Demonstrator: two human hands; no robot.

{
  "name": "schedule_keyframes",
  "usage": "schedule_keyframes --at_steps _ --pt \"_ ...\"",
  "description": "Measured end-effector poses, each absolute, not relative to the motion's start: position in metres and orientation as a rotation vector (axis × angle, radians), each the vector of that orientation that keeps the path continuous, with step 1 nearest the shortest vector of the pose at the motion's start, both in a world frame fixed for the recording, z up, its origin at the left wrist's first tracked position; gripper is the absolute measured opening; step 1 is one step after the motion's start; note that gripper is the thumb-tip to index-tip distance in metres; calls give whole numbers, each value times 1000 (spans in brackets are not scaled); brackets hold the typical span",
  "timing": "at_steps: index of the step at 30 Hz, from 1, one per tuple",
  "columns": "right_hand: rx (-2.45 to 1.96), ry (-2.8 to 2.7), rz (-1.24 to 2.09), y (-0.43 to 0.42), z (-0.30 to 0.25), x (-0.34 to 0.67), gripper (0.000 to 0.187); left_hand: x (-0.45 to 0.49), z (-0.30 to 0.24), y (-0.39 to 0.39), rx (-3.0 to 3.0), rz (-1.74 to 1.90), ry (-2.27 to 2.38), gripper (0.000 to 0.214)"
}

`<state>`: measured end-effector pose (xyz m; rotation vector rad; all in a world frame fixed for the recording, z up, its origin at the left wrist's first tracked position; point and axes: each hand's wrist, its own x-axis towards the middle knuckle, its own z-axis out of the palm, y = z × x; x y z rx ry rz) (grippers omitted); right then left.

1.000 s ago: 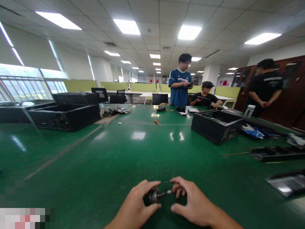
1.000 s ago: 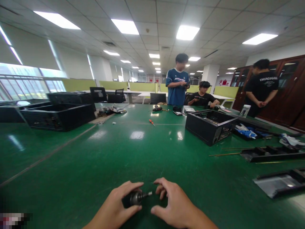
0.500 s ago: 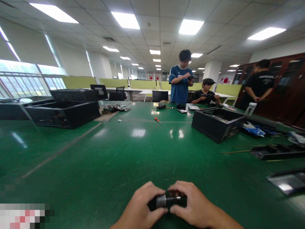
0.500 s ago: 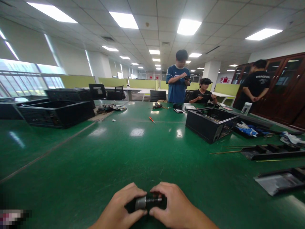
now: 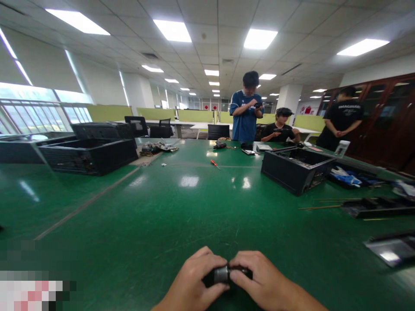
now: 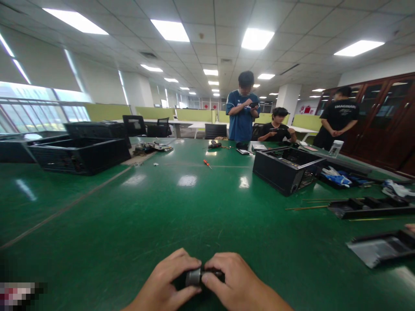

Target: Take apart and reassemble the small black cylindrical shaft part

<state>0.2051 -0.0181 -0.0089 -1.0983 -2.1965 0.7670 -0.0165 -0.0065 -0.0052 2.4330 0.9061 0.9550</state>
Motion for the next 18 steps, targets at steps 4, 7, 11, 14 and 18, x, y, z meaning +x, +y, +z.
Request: schedule_keyframes --at_steps 4,7,11,14,18 --pt "-1094 -2205 748 -17 -13 205 22 -17 -5 -7 2429 991 901 35" --pt "-1085 -2168 758 -17 -15 205 18 -17 -5 -6 2425 997 905 35" --pt "-1099 -2129 777 -17 -14 207 15 -18 -6 -5 2406 982 944 34" --pt "-1104 -2125 773 -17 -14 208 12 -18 -5 -4 2401 983 965 34" --pt "-1112 -2113 750 -15 -15 209 10 -19 -5 -3 2401 984 983 34"
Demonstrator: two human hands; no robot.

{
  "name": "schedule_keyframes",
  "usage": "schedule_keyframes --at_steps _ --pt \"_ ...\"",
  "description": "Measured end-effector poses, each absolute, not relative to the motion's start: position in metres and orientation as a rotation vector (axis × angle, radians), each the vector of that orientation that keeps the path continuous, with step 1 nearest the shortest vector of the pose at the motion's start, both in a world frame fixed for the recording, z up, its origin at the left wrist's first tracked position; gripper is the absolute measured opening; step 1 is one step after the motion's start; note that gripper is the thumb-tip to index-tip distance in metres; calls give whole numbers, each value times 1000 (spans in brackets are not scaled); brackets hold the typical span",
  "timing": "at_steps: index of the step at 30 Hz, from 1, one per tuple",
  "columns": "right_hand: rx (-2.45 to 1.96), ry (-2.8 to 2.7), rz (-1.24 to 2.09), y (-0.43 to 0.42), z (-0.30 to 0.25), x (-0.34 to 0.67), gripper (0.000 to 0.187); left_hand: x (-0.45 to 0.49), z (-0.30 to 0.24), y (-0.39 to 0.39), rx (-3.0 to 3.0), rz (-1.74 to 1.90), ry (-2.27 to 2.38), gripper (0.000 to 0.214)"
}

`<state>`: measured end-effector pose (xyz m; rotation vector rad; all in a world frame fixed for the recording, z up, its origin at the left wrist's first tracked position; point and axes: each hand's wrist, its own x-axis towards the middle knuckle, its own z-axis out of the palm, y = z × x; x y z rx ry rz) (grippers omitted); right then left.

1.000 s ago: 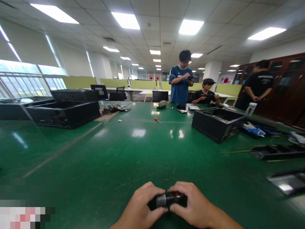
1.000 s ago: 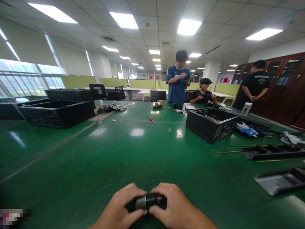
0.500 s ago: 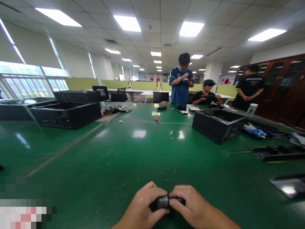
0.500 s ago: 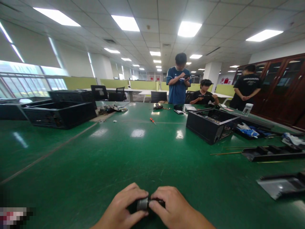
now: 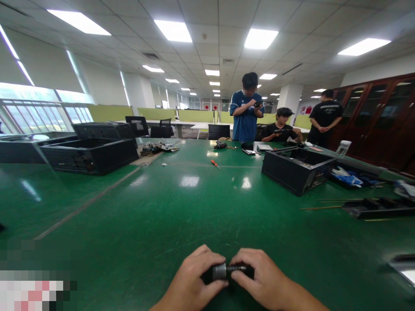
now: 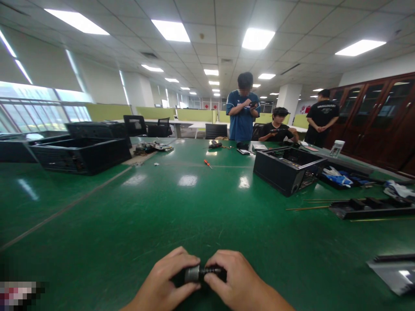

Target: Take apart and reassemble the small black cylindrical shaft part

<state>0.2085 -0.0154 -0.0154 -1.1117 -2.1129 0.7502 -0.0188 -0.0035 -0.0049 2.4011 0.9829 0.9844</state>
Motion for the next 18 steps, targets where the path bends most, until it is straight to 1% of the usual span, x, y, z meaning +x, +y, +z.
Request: schedule_keyframes --at_steps 8,18 --pt "-1126 -2107 728 -15 -18 209 10 -20 -4 -3 2391 1001 1004 32" --pt "-1125 -2114 709 -12 -14 213 11 -24 -5 -1 2403 1054 965 35"
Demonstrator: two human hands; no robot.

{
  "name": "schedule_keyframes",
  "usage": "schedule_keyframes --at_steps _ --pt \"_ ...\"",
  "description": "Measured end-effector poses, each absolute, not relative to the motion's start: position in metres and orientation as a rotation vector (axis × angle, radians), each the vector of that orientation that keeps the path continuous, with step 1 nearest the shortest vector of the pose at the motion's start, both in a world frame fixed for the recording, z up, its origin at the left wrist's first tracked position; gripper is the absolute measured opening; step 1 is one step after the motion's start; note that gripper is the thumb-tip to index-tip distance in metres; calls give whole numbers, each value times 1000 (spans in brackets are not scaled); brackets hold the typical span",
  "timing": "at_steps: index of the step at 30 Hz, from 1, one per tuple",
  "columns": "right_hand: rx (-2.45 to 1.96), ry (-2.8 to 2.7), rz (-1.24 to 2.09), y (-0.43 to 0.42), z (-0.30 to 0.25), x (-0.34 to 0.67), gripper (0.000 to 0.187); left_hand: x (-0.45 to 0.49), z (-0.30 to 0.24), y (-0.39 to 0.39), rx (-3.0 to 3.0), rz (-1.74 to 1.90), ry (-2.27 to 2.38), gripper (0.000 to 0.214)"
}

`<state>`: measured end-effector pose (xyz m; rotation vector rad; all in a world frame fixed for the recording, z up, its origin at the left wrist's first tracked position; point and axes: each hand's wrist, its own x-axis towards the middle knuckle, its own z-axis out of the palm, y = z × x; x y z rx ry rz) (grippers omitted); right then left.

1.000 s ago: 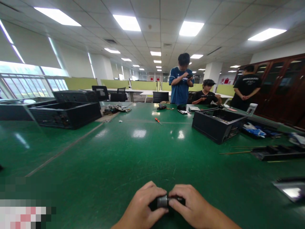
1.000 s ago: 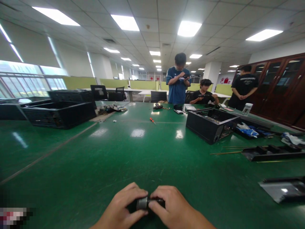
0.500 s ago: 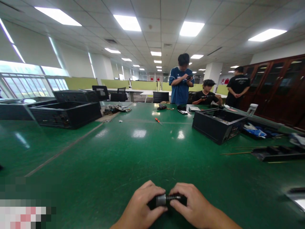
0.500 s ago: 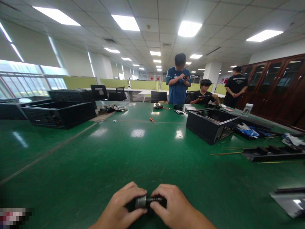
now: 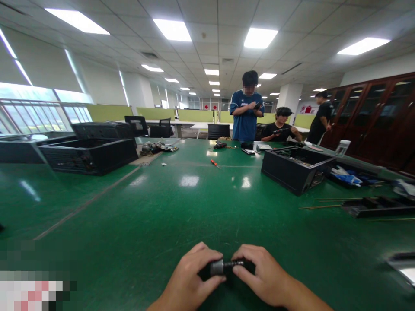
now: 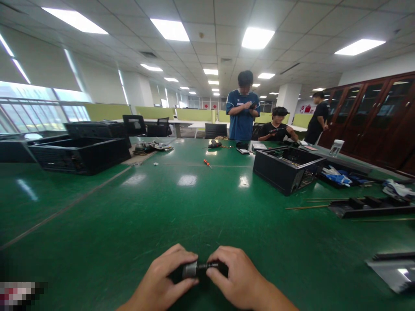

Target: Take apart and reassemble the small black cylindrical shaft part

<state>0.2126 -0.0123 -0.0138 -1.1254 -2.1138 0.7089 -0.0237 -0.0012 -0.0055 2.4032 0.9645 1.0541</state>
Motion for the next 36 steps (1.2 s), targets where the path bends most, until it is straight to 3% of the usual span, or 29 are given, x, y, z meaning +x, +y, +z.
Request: schedule_keyframes --at_steps 9,28,32,36 --pt "-1127 -2131 719 -12 -10 216 19 -25 -3 0 2420 1062 988 38" --pt "-1134 -2082 675 -8 -15 222 13 -29 0 0 2396 1095 1040 31" --pt "-1185 -2039 678 1 -17 230 16 -32 -2 6 2337 1093 1212 27" --pt "-1294 -1944 681 13 -20 240 20 -54 -2 30 2120 1209 1543 44"
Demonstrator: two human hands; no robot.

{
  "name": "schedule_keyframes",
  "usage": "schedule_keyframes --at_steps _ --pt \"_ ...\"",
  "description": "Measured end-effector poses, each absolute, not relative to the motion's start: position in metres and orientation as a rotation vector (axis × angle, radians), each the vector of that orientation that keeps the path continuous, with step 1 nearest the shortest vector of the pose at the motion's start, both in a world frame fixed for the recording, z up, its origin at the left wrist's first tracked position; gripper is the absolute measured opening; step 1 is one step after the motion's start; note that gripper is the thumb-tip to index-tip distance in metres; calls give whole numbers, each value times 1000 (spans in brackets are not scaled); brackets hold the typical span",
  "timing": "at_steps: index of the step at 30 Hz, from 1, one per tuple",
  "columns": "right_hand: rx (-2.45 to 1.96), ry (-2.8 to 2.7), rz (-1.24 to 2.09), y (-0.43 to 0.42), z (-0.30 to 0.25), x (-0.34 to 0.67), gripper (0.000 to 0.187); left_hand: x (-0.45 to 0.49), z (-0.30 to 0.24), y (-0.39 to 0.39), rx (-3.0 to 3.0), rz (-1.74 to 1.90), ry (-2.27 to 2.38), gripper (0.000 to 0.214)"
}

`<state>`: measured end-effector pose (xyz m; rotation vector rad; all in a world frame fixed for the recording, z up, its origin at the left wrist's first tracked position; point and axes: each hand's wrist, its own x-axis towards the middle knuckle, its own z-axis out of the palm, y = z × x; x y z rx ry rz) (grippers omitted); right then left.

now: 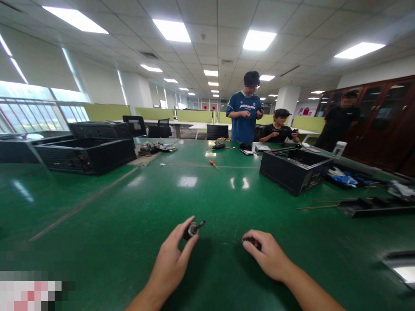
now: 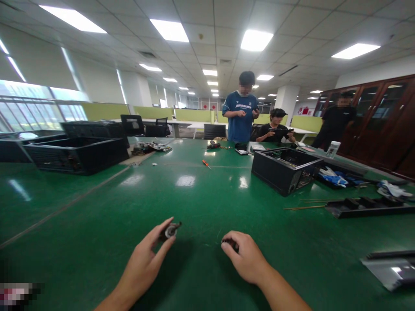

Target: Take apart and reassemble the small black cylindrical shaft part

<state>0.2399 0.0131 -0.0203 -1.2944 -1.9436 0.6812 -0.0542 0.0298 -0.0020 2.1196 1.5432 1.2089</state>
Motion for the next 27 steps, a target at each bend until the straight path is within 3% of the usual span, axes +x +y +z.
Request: schedule_keyframes --at_steps 12,21,24,27 --pt "-1305 -1951 669 10 -18 239 18 -167 10 80 1516 1153 2331 46" --pt "-1241 -1858 778 8 -17 235 22 -163 20 70 1555 1433 2369 81" --pt "-1115 -1669 1075 6 -20 223 31 -132 24 53 1982 1779 2124 66" --pt "-976 -1570 1327 0 -24 207 44 -77 14 29 2390 1584 1473 41"
